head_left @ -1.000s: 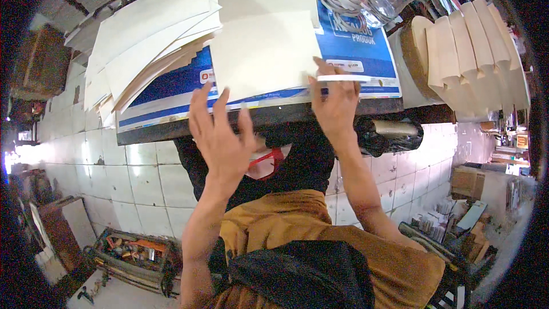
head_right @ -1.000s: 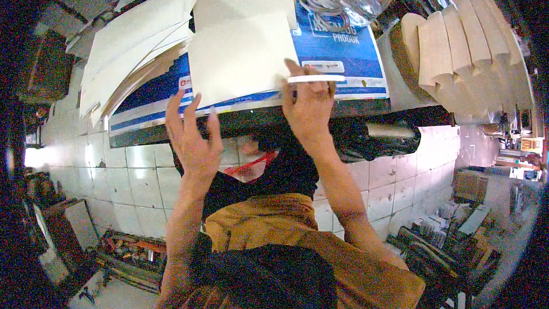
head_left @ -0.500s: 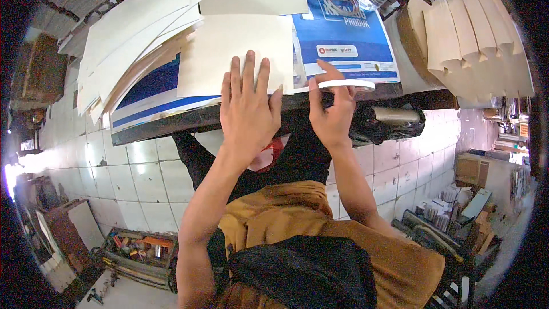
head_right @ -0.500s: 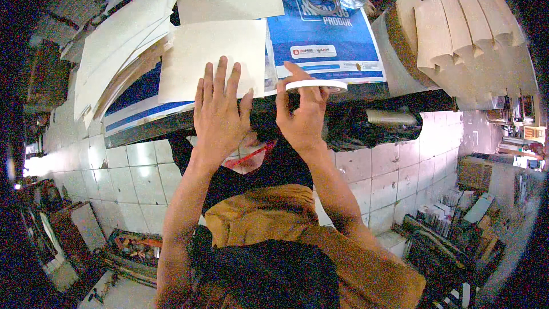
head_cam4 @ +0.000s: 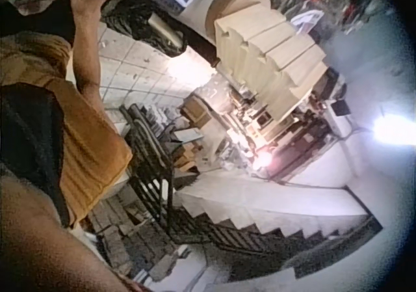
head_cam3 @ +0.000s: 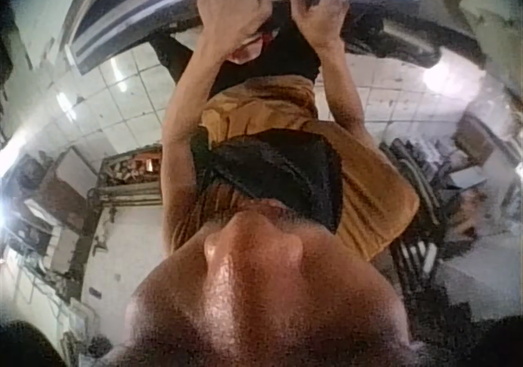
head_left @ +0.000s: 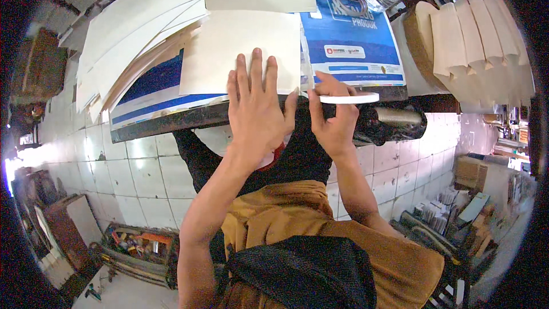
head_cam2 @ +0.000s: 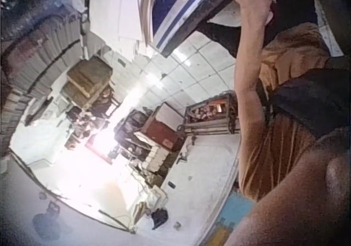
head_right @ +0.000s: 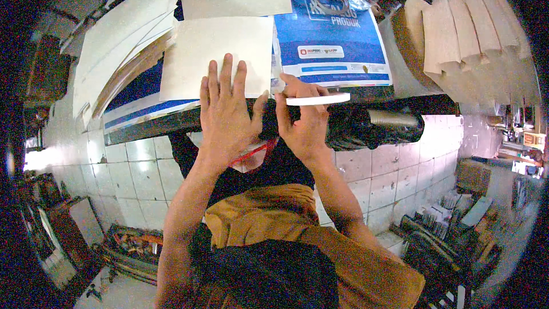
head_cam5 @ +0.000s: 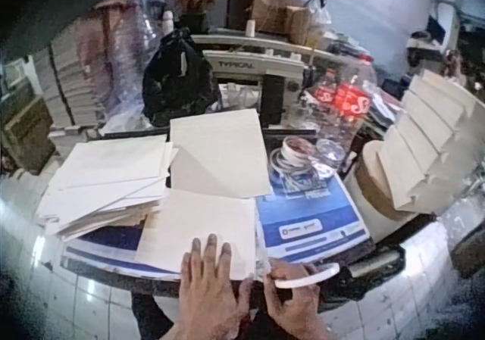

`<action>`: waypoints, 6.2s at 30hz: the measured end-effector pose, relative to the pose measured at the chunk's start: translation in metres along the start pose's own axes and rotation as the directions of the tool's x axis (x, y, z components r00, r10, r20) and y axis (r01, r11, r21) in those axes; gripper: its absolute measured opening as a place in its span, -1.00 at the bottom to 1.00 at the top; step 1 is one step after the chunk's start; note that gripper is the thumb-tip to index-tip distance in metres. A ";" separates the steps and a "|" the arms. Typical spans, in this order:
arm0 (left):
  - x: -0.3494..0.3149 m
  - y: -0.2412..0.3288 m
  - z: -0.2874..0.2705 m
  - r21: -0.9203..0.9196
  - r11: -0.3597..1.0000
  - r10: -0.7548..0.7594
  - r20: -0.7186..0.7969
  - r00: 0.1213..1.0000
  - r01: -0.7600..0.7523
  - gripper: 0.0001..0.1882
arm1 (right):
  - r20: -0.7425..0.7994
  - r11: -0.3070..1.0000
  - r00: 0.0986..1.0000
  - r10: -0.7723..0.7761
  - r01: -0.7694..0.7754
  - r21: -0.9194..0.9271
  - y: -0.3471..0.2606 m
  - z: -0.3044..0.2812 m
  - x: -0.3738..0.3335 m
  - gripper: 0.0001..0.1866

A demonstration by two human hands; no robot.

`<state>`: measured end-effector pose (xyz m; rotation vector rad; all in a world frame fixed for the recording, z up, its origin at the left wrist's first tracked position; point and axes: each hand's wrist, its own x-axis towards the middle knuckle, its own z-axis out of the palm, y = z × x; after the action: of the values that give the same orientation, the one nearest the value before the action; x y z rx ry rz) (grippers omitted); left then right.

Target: The person applies adhesive strips from a roll to the edges of individual paper sheets and then places the sheets into a stack.

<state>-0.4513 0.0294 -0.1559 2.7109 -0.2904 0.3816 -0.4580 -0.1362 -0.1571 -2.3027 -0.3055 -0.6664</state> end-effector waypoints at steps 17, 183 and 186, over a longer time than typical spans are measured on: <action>-0.044 -0.007 -0.018 -0.299 0.952 0.105 0.124 0.987 -0.064 -0.33 | -0.298 0.998 0.954 -0.026 0.007 -0.065 0.104 0.009 0.041 -0.68; -0.031 -0.018 -0.110 -0.319 0.940 -0.048 -0.483 0.875 -0.124 -0.70 | -0.364 0.993 0.926 0.104 -0.075 0.092 0.064 -0.006 0.049 -0.76; 0.005 -0.039 -0.138 -0.184 0.972 0.003 -0.611 0.791 -0.146 -0.76 | -0.365 0.992 0.922 0.126 -0.107 0.070 0.065 -0.010 0.047 -0.76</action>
<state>-0.4670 0.1193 -0.0453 2.2079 -0.2345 1.1412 -0.3971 -0.1881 -0.1628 -2.0755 -0.0067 -0.9991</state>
